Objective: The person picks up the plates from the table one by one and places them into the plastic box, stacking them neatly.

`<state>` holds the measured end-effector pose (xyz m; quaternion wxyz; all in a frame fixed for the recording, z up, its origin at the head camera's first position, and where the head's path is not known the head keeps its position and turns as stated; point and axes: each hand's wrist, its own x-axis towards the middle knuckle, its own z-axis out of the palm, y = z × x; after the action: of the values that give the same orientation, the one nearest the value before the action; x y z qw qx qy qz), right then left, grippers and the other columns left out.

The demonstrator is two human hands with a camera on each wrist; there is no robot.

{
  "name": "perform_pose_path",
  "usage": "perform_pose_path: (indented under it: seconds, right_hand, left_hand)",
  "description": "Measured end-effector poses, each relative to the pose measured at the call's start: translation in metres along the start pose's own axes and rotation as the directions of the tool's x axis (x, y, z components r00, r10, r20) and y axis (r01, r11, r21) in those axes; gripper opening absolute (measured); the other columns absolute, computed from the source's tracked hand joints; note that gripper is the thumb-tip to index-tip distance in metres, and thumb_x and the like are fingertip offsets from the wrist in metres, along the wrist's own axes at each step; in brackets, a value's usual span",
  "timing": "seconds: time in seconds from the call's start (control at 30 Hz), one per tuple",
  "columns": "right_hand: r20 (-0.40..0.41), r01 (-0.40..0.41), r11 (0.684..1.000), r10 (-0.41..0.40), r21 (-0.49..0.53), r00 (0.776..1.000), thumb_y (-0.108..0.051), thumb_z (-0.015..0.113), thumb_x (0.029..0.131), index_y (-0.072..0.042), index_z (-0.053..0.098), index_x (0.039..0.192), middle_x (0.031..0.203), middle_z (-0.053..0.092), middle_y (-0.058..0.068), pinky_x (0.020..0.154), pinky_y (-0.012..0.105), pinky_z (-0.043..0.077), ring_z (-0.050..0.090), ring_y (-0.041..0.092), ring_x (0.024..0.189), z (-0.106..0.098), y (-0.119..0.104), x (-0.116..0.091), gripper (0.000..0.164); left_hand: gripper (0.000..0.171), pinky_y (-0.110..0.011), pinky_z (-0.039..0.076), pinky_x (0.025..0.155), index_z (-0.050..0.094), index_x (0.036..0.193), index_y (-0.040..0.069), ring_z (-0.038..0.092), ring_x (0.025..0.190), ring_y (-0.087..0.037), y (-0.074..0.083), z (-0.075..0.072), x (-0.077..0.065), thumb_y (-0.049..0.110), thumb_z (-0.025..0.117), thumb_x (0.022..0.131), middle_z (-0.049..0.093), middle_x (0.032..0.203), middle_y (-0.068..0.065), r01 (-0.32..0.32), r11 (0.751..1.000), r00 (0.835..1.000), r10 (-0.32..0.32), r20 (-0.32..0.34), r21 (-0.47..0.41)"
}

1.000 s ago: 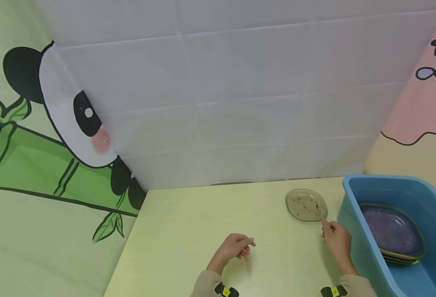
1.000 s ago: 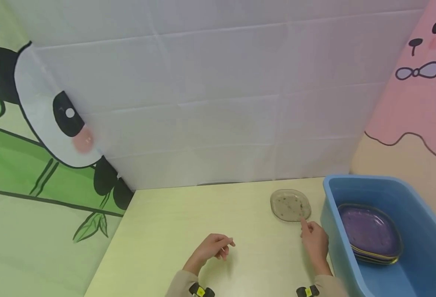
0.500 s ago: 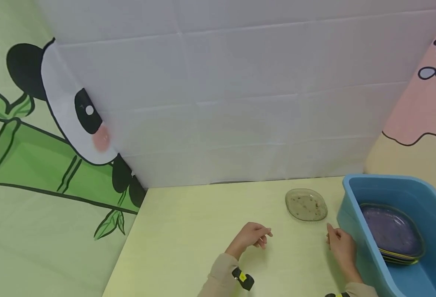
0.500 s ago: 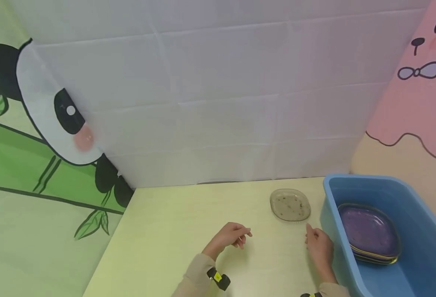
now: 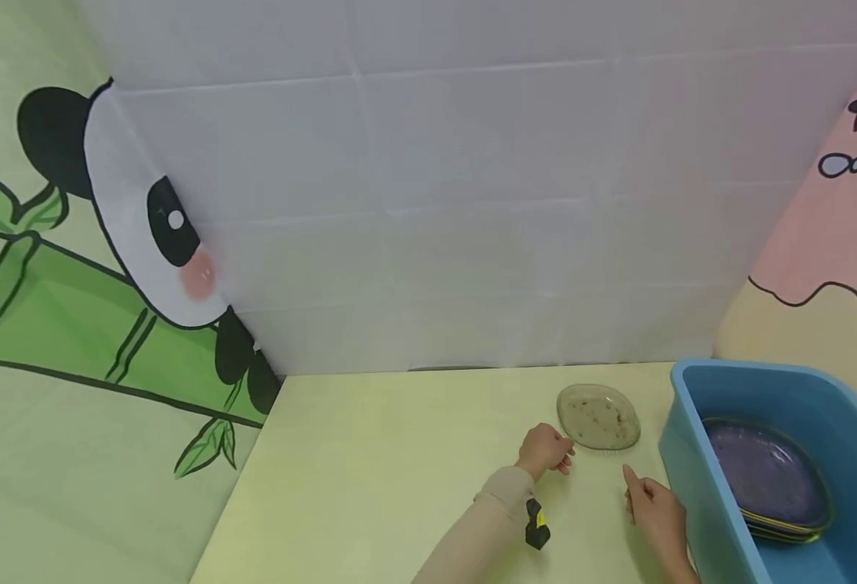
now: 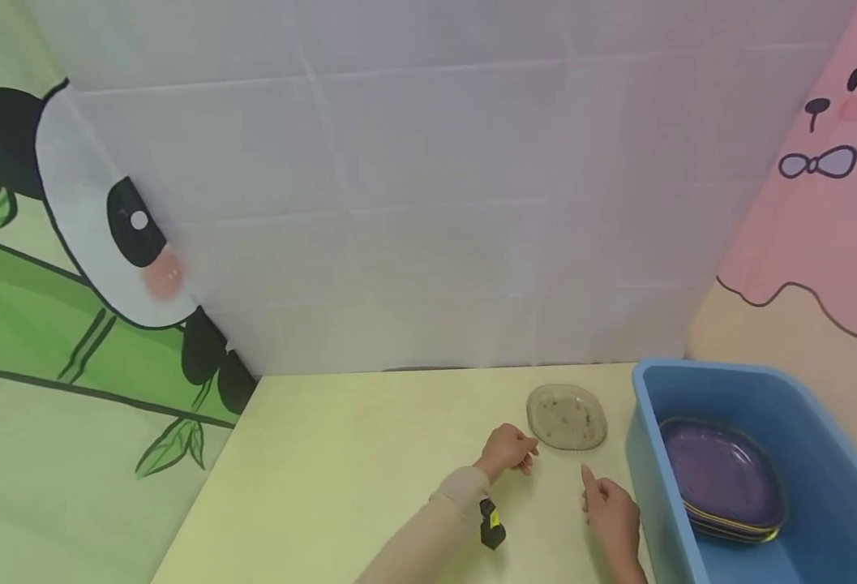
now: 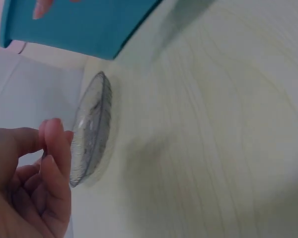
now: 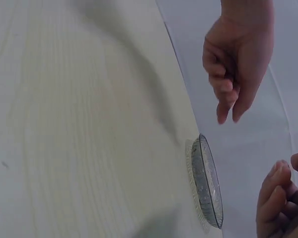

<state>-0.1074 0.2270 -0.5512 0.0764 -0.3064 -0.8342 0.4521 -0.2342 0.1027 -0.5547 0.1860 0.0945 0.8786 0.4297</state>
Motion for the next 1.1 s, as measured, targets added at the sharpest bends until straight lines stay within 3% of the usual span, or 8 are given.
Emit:
perform_pose_path:
  seconds: [0.13, 0.27, 0.37, 0.5, 0.6, 0.97, 1.1]
  right_hand:
    - [0.030, -0.008, 1.000, 0.007, 0.008, 1.000, -0.059, 0.038, 0.091, -0.003, 0.057, 0.066, 0.050, 0.051, -0.002, 0.051, 0.027, 0.033, 0.044, 0.012, 0.047, 0.008, -0.001, -0.002, 0.064]
    - [0.057, -0.005, 1.000, 0.004, 0.021, 0.998, -0.061, 0.036, 0.090, -0.003, 0.057, 0.066, 0.051, 0.053, -0.001, 0.051, 0.027, 0.034, 0.045, 0.012, 0.046, 0.021, -0.001, 0.000, 0.066]
    - [0.054, -0.007, 0.999, 0.004, 0.040, 0.999, -0.061, 0.037, 0.090, -0.003, 0.057, 0.065, 0.050, 0.052, -0.003, 0.050, 0.027, 0.034, 0.045, 0.011, 0.045, 0.028, -0.001, 0.003, 0.066]
    - [0.040, -0.010, 0.999, 0.008, 0.046, 0.999, -0.061, 0.037, 0.090, -0.003, 0.057, 0.065, 0.050, 0.051, -0.004, 0.049, 0.026, 0.034, 0.045, 0.011, 0.046, 0.033, 0.001, 0.007, 0.066]
    - [0.046, -0.009, 1.000, 0.008, 0.030, 0.999, -0.060, 0.036, 0.091, -0.005, 0.056, 0.063, 0.049, 0.050, -0.004, 0.050, 0.026, 0.033, 0.044, 0.012, 0.046, 0.032, 0.004, 0.012, 0.065]
    - [0.036, 0.009, 1.000, -0.009, 0.019, 0.999, -0.058, 0.036, 0.092, -0.005, 0.057, 0.063, 0.047, 0.048, -0.005, 0.049, 0.027, 0.032, 0.043, 0.013, 0.044, 0.043, -0.003, 0.018, 0.064]
    - [0.014, 0.016, 0.999, -0.017, 0.036, 1.000, -0.058, 0.037, 0.092, -0.004, 0.057, 0.065, 0.047, 0.048, -0.005, 0.049, 0.027, 0.032, 0.043, 0.012, 0.044, 0.043, -0.004, 0.020, 0.064]
  left_hand:
    - [0.034, -0.020, 0.038, 0.047, 0.066, 0.062, 0.008, 0.062, 0.044, -0.016, -0.002, 0.014, 0.016, 0.027, 0.058, 0.089, 0.060, 0.047, -0.001, 0.051, 0.999, 0.997, -0.051, -0.055, 0.012]
    - [0.035, -0.017, 0.037, 0.043, 0.065, 0.063, 0.006, 0.063, 0.046, -0.016, -0.009, 0.024, 0.032, 0.026, 0.056, 0.091, 0.064, 0.052, -0.004, 0.106, 0.988, 0.990, -0.116, -0.082, -0.115]
    - [0.033, -0.016, 0.039, 0.041, 0.064, 0.067, 0.003, 0.065, 0.050, -0.017, -0.011, 0.028, 0.042, 0.023, 0.056, 0.091, 0.066, 0.057, -0.006, 0.146, 0.963, 0.983, -0.167, -0.073, -0.225]
    - [0.030, -0.017, 0.042, 0.043, 0.064, 0.070, 0.001, 0.067, 0.052, -0.017, -0.011, 0.036, 0.051, 0.020, 0.056, 0.091, 0.067, 0.060, -0.008, 0.180, 0.940, 0.976, -0.208, -0.067, -0.291]
    - [0.027, -0.017, 0.043, 0.043, 0.063, 0.070, 0.002, 0.066, 0.051, -0.017, -0.009, 0.044, 0.055, 0.018, 0.057, 0.090, 0.067, 0.059, -0.007, 0.178, 0.932, 0.975, -0.211, -0.074, -0.316]
    - [0.028, -0.017, 0.043, 0.041, 0.063, 0.066, 0.002, 0.060, 0.041, -0.011, -0.016, 0.048, 0.056, 0.017, 0.059, 0.088, 0.063, 0.053, -0.006, 0.160, 0.905, 0.969, -0.219, -0.110, -0.394]
    - [0.028, -0.015, 0.037, 0.039, 0.065, 0.066, 0.002, 0.054, 0.037, -0.004, -0.015, 0.053, 0.058, 0.016, 0.059, 0.089, 0.063, 0.053, -0.004, 0.144, 0.921, 0.971, -0.202, -0.129, -0.362]
